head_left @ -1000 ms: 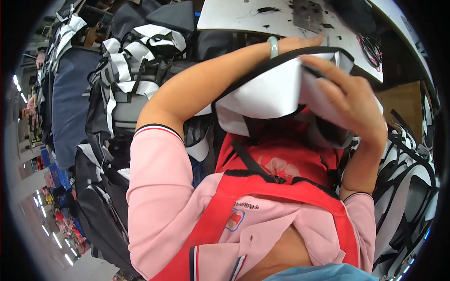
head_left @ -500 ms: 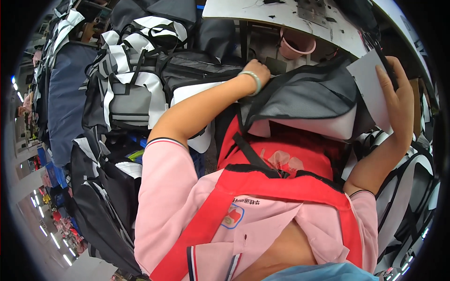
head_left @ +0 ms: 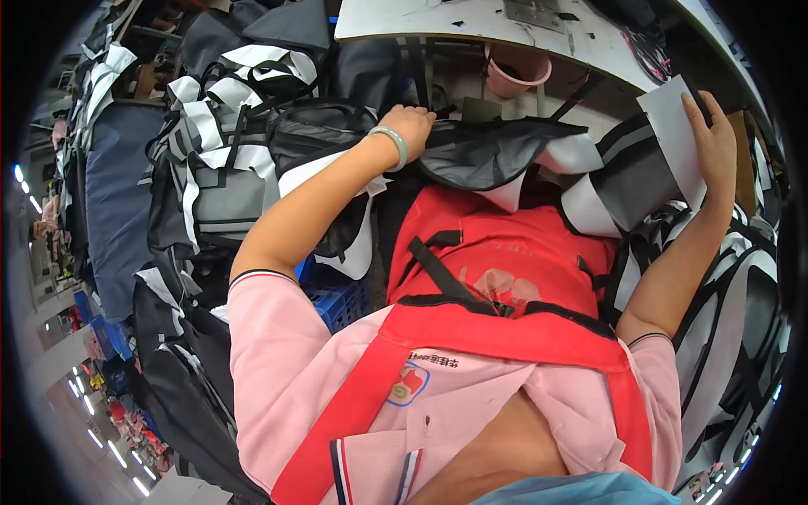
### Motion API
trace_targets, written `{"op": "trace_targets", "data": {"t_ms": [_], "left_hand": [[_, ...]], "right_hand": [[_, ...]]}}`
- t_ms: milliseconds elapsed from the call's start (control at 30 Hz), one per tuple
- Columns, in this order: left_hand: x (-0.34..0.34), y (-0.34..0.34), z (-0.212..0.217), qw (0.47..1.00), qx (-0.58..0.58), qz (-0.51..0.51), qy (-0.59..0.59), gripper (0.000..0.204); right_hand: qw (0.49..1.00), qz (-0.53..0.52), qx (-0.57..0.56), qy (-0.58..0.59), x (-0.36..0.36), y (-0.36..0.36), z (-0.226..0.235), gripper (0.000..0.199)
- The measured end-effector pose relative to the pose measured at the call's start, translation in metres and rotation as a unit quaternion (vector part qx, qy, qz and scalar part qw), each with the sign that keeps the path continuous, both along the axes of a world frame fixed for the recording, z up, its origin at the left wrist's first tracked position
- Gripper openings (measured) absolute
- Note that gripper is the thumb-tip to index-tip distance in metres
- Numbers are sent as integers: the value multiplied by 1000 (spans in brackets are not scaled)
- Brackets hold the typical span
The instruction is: The person is assembling, inspecting, and attaching labels to black and white bags at a factory sewing workstation.
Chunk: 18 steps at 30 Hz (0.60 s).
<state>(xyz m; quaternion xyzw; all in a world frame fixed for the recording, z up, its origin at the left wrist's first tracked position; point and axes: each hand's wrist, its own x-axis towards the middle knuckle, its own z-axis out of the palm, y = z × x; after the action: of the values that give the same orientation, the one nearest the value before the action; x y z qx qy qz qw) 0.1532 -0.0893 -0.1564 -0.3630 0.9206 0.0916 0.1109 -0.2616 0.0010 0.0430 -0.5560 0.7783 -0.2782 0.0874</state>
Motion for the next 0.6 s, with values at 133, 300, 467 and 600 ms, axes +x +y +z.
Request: {"op": "trace_targets", "data": {"t_ms": [133,300,467,600], "left_hand": [[18,1,24,995,67,62,36,42],[29,17,22,986,78,81,121,31],[2,13,-8,996,-83,31,-8,15],[-38,-13,36,990,72,90,76,21]], "right_hand": [[987,92,6,-135,38,5,7,33],[929,327,30,-169,84,21,44,23],[831,509,127,-184,160,-1,25,22],[863,473,174,-36,173,-20,-48,24]]}}
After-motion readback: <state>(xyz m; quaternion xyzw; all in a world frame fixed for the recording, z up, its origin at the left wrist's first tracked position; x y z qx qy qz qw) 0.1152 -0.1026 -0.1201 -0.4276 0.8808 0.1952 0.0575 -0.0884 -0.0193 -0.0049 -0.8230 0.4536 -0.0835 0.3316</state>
